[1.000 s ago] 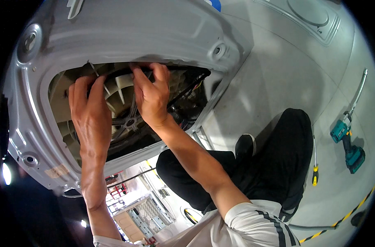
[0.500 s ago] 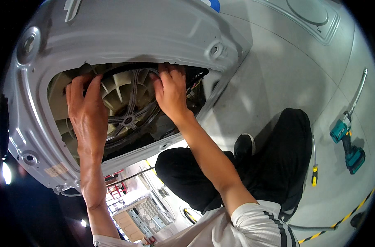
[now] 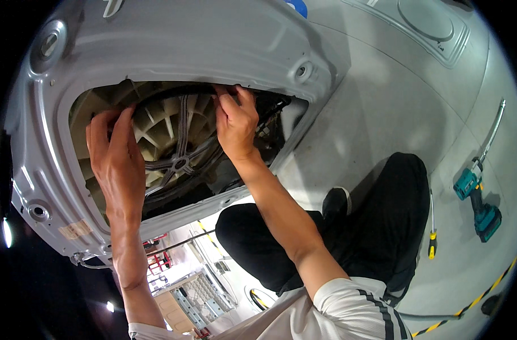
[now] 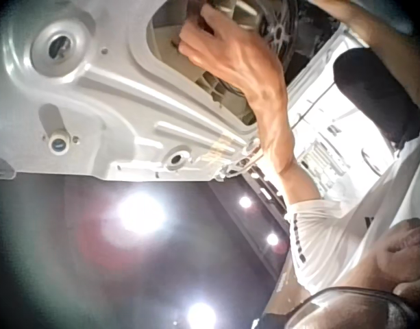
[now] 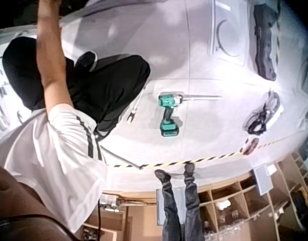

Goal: The person removes a back panel from a washing machine by hand, unscrews a center bolt with an electric drill, and removes a rubber belt and a metal pulley wheel from the rear of the drum.

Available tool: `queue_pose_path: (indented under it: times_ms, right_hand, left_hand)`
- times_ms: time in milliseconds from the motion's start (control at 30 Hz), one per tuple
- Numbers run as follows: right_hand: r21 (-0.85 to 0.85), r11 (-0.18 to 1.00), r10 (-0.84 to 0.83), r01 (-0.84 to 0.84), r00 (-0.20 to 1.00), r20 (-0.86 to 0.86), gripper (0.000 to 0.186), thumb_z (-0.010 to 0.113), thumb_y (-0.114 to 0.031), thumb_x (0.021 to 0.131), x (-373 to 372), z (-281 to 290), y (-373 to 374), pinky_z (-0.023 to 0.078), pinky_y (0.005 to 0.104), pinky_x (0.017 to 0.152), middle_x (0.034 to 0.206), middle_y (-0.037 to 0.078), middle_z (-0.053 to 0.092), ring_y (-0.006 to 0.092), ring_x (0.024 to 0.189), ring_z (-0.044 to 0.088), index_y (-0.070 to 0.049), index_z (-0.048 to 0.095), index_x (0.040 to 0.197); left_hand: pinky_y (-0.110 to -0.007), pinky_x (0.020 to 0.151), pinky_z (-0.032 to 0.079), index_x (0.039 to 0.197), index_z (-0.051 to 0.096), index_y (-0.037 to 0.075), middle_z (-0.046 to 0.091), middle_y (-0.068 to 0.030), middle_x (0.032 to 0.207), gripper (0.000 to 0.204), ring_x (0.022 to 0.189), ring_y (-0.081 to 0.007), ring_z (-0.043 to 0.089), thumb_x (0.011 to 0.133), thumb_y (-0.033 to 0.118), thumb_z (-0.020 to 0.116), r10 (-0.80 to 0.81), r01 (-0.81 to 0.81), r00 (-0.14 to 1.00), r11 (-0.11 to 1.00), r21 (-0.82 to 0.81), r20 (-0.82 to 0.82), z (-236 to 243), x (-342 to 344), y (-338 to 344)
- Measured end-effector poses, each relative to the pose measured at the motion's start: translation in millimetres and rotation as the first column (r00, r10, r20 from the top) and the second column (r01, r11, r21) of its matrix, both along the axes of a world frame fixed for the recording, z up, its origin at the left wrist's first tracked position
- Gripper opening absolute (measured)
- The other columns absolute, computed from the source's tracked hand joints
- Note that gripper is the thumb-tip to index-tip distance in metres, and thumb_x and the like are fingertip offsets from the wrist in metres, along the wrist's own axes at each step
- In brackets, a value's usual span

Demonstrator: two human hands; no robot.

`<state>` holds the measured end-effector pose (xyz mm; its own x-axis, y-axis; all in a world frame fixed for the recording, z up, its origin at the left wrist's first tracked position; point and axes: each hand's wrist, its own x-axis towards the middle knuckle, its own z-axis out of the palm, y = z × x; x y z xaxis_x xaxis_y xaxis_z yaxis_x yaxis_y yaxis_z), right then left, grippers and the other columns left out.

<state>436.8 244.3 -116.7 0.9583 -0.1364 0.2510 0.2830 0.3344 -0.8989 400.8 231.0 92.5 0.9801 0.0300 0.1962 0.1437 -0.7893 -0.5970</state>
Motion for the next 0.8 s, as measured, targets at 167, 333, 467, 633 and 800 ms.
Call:
queue_pose_path:
  times_ms: [167, 333, 467, 633, 800]
  right_hand:
    - [-0.004, 0.999, -0.039, 0.039, 0.999, -0.01, 0.027, 0.062, 0.007, 0.075, 0, 0, 3, 0.048, 0.0306, 0.074, 0.098, 0.015, 0.062, 0.0269, 0.084, 0.061, 0.001, 0.065, 0.101]
    - [0.058, 0.998, 0.009, -0.005, 0.998, -0.06, 0.03, 0.063, 0.007, 0.074, -3, 2, 0, 0.047, 0.0303, 0.077, 0.098, 0.014, 0.062, 0.0262, 0.085, 0.061, 0.001, 0.064, 0.104]
    - [0.077, 0.996, 0.041, -0.035, 0.996, -0.075, 0.031, 0.064, 0.006, 0.075, -2, 1, -1, 0.046, 0.0301, 0.078, 0.1, 0.013, 0.061, 0.0256, 0.087, 0.06, 0.001, 0.064, 0.105]
    - [0.06, 0.996, 0.065, -0.06, 0.994, -0.086, 0.029, 0.065, 0.005, 0.075, -1, 4, -2, 0.046, 0.03, 0.079, 0.099, 0.012, 0.061, 0.0255, 0.087, 0.06, 0.001, 0.064, 0.103]
    - [0.119, 0.993, 0.021, -0.011, 0.996, -0.085, 0.032, 0.064, 0.006, 0.07, -3, 7, 2, 0.045, 0.0351, 0.074, 0.09, 0.013, 0.058, 0.0303, 0.083, 0.056, -0.002, 0.065, 0.1]
  left_hand:
    - [-0.039, 0.079, 0.044, 0.102, 0.062, -0.002, 0.054, -0.0144, 0.097, 0.038, 0.089, -0.0304, 0.052, 0.067, -0.013, 0.055, -0.003, 0.003, 0.999, 1.0, -0.002, 0.032, -3, 0, 2]
    - [-0.039, 0.077, 0.045, 0.102, 0.065, 0.002, 0.057, -0.0132, 0.099, 0.021, 0.09, -0.0283, 0.057, 0.082, -0.003, 0.058, 0.032, -0.034, 0.999, 0.999, 0.036, 0.038, -2, -2, -1]
    - [-0.039, 0.079, 0.044, 0.102, 0.063, 0.001, 0.056, -0.0135, 0.099, 0.022, 0.091, -0.029, 0.055, 0.082, -0.004, 0.057, 0.052, -0.053, 0.998, 0.998, 0.026, 0.031, -2, 0, 0]
    - [-0.039, 0.077, 0.042, 0.1, 0.061, 0.0, 0.055, -0.0129, 0.097, 0.035, 0.089, -0.0303, 0.052, 0.066, -0.009, 0.057, -0.03, 0.035, 0.998, 0.993, 0.114, -0.049, -1, 9, 2]
    - [-0.04, 0.076, 0.042, 0.098, 0.06, -0.002, 0.055, -0.0133, 0.093, 0.036, 0.085, -0.0313, 0.052, 0.063, -0.011, 0.055, -0.028, 0.029, 0.998, 0.999, 0.015, -0.051, -3, 14, 2]
